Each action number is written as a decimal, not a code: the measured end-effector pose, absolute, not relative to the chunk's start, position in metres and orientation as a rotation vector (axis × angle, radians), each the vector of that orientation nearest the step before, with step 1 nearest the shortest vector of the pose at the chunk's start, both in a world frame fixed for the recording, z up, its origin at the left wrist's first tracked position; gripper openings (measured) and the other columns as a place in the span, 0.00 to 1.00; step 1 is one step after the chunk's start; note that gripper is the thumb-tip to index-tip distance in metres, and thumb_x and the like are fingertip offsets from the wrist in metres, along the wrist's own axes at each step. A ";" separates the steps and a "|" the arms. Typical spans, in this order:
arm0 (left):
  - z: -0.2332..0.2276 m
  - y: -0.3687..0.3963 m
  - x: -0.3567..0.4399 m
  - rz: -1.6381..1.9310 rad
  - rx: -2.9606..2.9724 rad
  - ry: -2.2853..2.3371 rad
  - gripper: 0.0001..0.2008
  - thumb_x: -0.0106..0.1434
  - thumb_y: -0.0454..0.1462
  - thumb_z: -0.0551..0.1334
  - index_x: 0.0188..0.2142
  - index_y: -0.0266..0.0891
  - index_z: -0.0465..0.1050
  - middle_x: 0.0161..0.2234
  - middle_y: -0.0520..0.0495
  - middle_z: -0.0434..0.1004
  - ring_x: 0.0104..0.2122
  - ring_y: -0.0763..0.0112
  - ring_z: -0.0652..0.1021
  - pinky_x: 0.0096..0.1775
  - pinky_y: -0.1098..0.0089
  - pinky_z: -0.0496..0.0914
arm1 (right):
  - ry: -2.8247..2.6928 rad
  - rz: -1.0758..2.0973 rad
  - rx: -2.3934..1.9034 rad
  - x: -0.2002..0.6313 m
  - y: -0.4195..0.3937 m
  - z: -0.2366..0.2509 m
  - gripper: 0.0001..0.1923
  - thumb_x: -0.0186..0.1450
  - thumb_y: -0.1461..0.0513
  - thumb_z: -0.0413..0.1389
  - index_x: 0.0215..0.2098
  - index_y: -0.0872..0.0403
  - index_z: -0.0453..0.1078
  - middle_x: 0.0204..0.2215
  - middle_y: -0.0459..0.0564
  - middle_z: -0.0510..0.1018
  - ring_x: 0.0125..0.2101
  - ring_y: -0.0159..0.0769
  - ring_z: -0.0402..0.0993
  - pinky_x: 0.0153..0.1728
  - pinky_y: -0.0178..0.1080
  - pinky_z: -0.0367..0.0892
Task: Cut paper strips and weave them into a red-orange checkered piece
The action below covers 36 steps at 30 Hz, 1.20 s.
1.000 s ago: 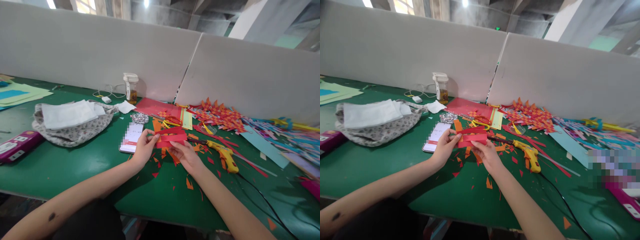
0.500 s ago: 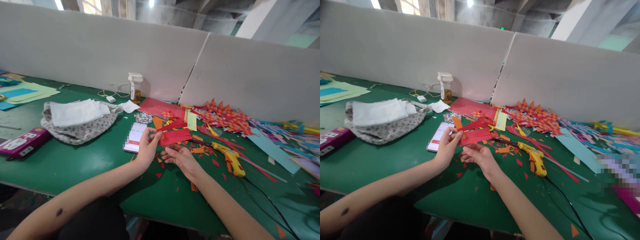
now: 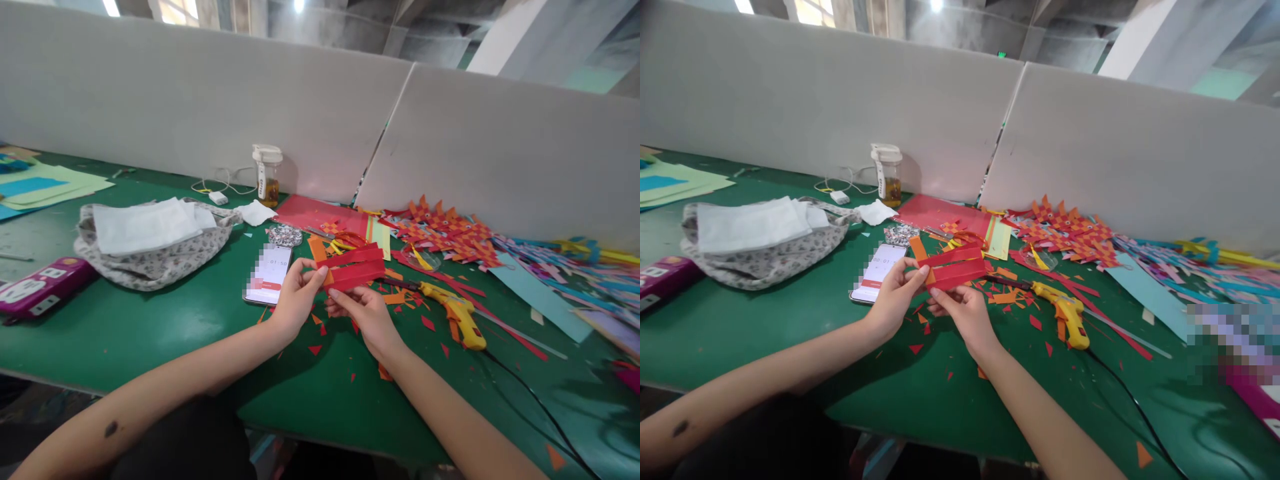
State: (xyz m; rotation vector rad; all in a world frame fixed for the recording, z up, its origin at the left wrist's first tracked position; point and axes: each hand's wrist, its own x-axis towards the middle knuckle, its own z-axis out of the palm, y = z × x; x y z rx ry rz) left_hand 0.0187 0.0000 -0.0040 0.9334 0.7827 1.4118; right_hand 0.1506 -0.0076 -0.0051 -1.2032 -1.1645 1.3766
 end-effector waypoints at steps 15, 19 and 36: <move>-0.005 -0.004 0.021 1.383 1.014 0.854 0.14 0.54 0.45 0.64 0.31 0.40 0.63 0.19 0.56 0.66 0.21 0.76 0.71 0.25 0.75 0.65 | -0.955 1.152 -1.127 0.151 -0.006 -0.002 0.13 0.49 0.57 0.65 0.32 0.53 0.74 0.34 0.48 0.80 0.33 0.38 0.76 0.32 0.39 0.71; -0.006 -0.002 0.019 1.387 1.071 0.846 0.13 0.55 0.44 0.63 0.30 0.40 0.62 0.21 0.56 0.66 0.22 0.78 0.70 0.27 0.76 0.65 | -0.990 1.133 -1.131 0.152 -0.005 -0.001 0.14 0.49 0.56 0.64 0.32 0.54 0.74 0.33 0.48 0.80 0.35 0.41 0.76 0.35 0.41 0.72; -0.009 0.006 0.013 1.404 1.229 0.916 0.11 0.53 0.42 0.65 0.28 0.37 0.67 0.23 0.54 0.71 0.24 0.78 0.72 0.31 0.75 0.68 | -0.944 1.260 -1.136 0.161 -0.003 0.001 0.14 0.46 0.58 0.66 0.31 0.53 0.75 0.32 0.47 0.80 0.33 0.39 0.76 0.34 0.41 0.73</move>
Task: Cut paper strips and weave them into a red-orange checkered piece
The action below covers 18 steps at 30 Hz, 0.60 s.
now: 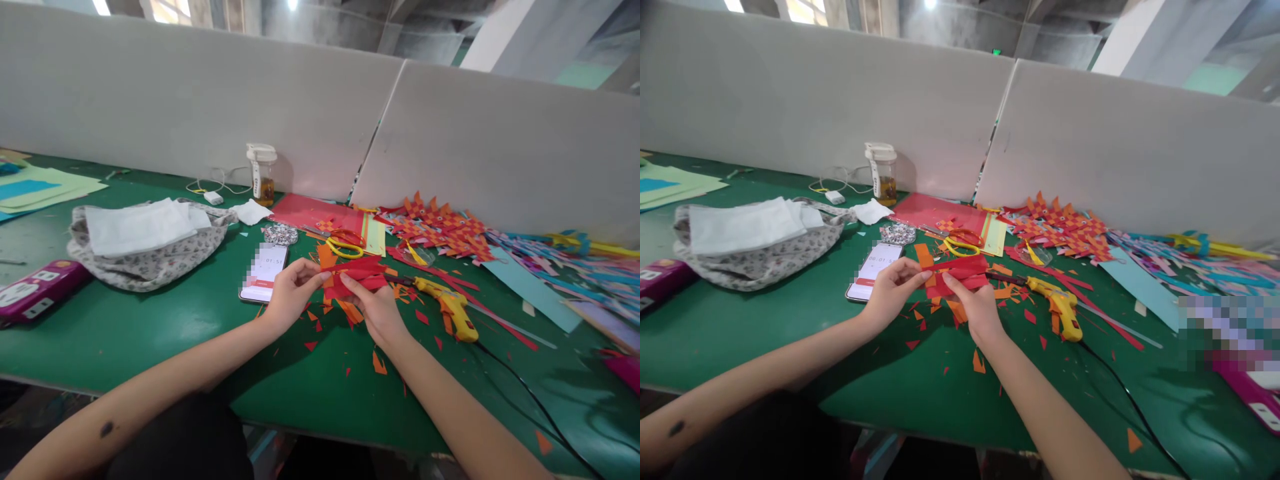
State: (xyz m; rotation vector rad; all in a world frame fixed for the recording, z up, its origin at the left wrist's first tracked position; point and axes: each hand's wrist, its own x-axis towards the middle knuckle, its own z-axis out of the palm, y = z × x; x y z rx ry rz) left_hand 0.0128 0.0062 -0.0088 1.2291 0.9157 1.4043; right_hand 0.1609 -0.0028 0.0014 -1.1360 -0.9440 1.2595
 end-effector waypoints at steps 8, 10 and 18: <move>-0.006 0.006 0.013 1.392 1.140 0.943 0.12 0.51 0.41 0.66 0.27 0.36 0.66 0.21 0.55 0.71 0.22 0.79 0.72 0.29 0.77 0.68 | -1.067 1.351 -1.138 0.155 -0.007 0.001 0.17 0.42 0.61 0.68 0.32 0.54 0.75 0.29 0.47 0.80 0.29 0.37 0.76 0.33 0.41 0.72; -0.006 0.006 0.014 1.351 1.084 0.941 0.13 0.50 0.42 0.67 0.27 0.37 0.66 0.21 0.55 0.71 0.22 0.79 0.73 0.30 0.76 0.69 | -1.094 1.341 -1.114 0.158 -0.005 -0.001 0.17 0.43 0.62 0.67 0.32 0.54 0.75 0.31 0.47 0.80 0.30 0.38 0.76 0.34 0.41 0.71; -0.007 0.005 0.015 1.228 0.940 0.904 0.16 0.48 0.42 0.68 0.28 0.37 0.64 0.19 0.56 0.71 0.21 0.81 0.73 0.31 0.77 0.70 | -0.942 1.358 -1.090 0.159 -0.002 0.000 0.18 0.44 0.60 0.67 0.33 0.54 0.74 0.32 0.47 0.80 0.32 0.37 0.76 0.33 0.40 0.71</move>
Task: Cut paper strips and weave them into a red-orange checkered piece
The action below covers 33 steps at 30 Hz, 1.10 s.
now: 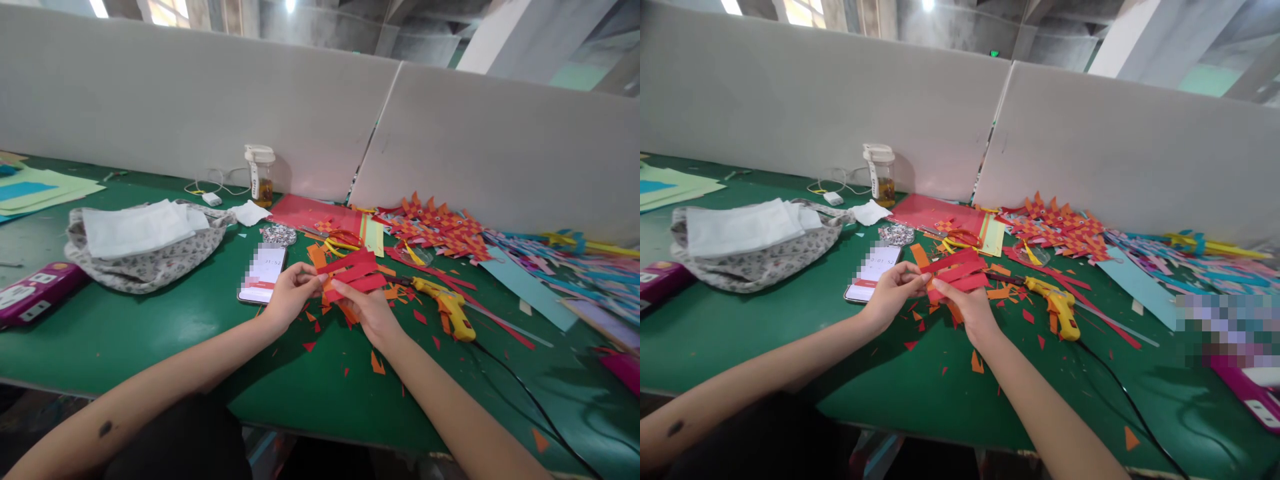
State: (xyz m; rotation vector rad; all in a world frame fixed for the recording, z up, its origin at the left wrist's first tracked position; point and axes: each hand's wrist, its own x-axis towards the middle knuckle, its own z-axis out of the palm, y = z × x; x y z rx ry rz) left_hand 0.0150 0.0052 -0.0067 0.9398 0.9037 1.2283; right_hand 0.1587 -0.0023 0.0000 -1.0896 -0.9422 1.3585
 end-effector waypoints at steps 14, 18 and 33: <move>-0.005 0.003 0.016 1.178 0.966 0.947 0.17 0.49 0.46 0.67 0.31 0.37 0.67 0.22 0.54 0.73 0.26 0.77 0.76 0.30 0.77 0.70 | -0.825 1.231 -1.181 0.159 0.000 -0.003 0.15 0.41 0.60 0.68 0.28 0.53 0.74 0.30 0.46 0.80 0.34 0.40 0.76 0.39 0.44 0.70; -0.006 0.004 0.014 1.216 0.963 0.950 0.17 0.50 0.47 0.66 0.30 0.37 0.68 0.24 0.53 0.74 0.26 0.76 0.76 0.30 0.77 0.71 | -0.853 1.267 -1.182 0.159 -0.001 -0.001 0.15 0.42 0.60 0.67 0.29 0.53 0.74 0.29 0.45 0.80 0.34 0.39 0.76 0.39 0.43 0.70; -0.006 0.006 0.014 1.206 0.959 0.982 0.17 0.49 0.47 0.66 0.31 0.37 0.67 0.21 0.54 0.73 0.22 0.76 0.76 0.26 0.77 0.71 | -0.993 1.164 -1.221 0.163 0.001 -0.013 0.14 0.44 0.59 0.67 0.28 0.53 0.72 0.28 0.45 0.78 0.32 0.39 0.75 0.38 0.43 0.69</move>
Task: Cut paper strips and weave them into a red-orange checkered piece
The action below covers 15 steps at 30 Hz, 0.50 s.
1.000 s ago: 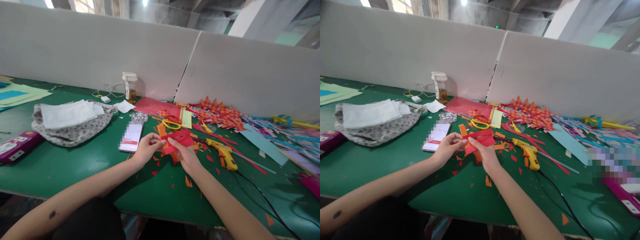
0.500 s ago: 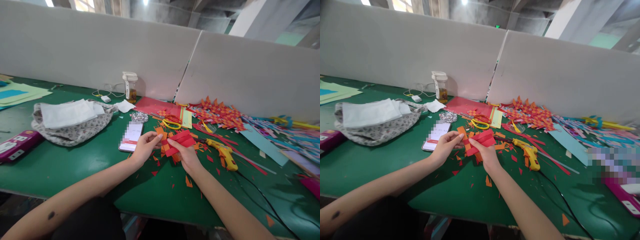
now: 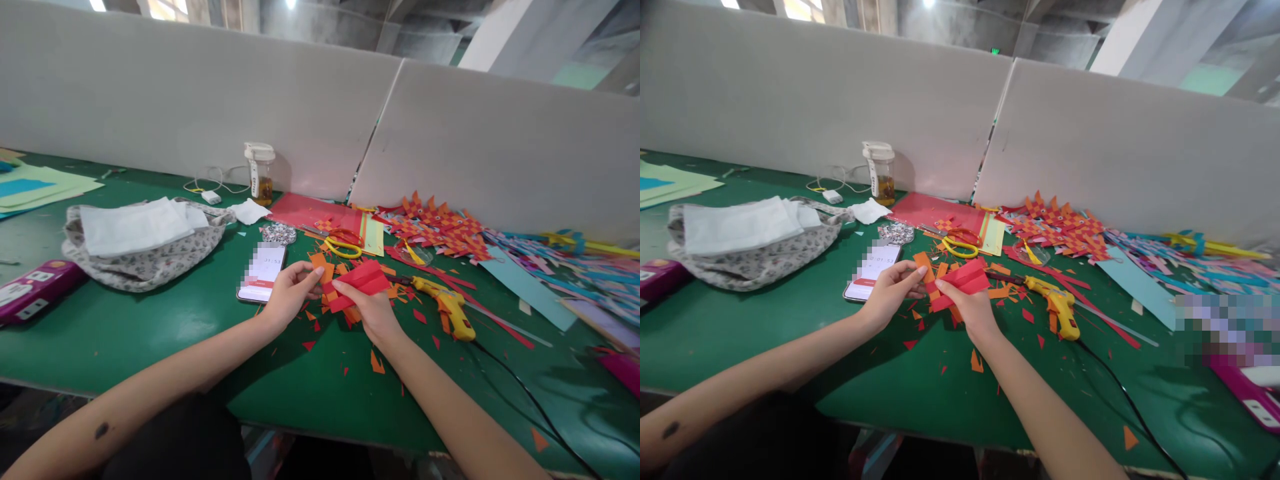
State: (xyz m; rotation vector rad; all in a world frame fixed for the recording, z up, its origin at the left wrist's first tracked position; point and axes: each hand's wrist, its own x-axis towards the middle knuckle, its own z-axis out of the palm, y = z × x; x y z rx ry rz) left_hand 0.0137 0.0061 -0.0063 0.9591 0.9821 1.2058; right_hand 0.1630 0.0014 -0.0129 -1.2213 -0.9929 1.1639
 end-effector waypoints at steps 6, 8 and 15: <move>-0.007 0.006 0.013 1.197 0.957 0.961 0.17 0.50 0.47 0.65 0.33 0.39 0.65 0.21 0.56 0.72 0.20 0.76 0.75 0.24 0.77 0.70 | -0.971 1.184 -1.230 0.161 0.000 -0.008 0.14 0.43 0.59 0.67 0.27 0.53 0.72 0.27 0.44 0.78 0.31 0.38 0.74 0.37 0.42 0.70; -0.005 0.005 0.013 1.197 0.964 0.951 0.18 0.49 0.46 0.66 0.33 0.38 0.65 0.21 0.55 0.73 0.21 0.77 0.75 0.25 0.77 0.70 | -0.973 1.186 -1.220 0.161 0.000 -0.008 0.15 0.43 0.59 0.67 0.27 0.54 0.72 0.27 0.45 0.78 0.31 0.38 0.74 0.37 0.43 0.70; -0.004 0.004 0.013 1.144 0.987 0.890 0.20 0.43 0.37 0.71 0.33 0.36 0.65 0.25 0.52 0.76 0.24 0.78 0.75 0.30 0.76 0.68 | -0.966 1.144 -1.172 0.163 0.000 -0.005 0.15 0.44 0.59 0.67 0.30 0.54 0.73 0.31 0.47 0.79 0.34 0.40 0.76 0.40 0.44 0.70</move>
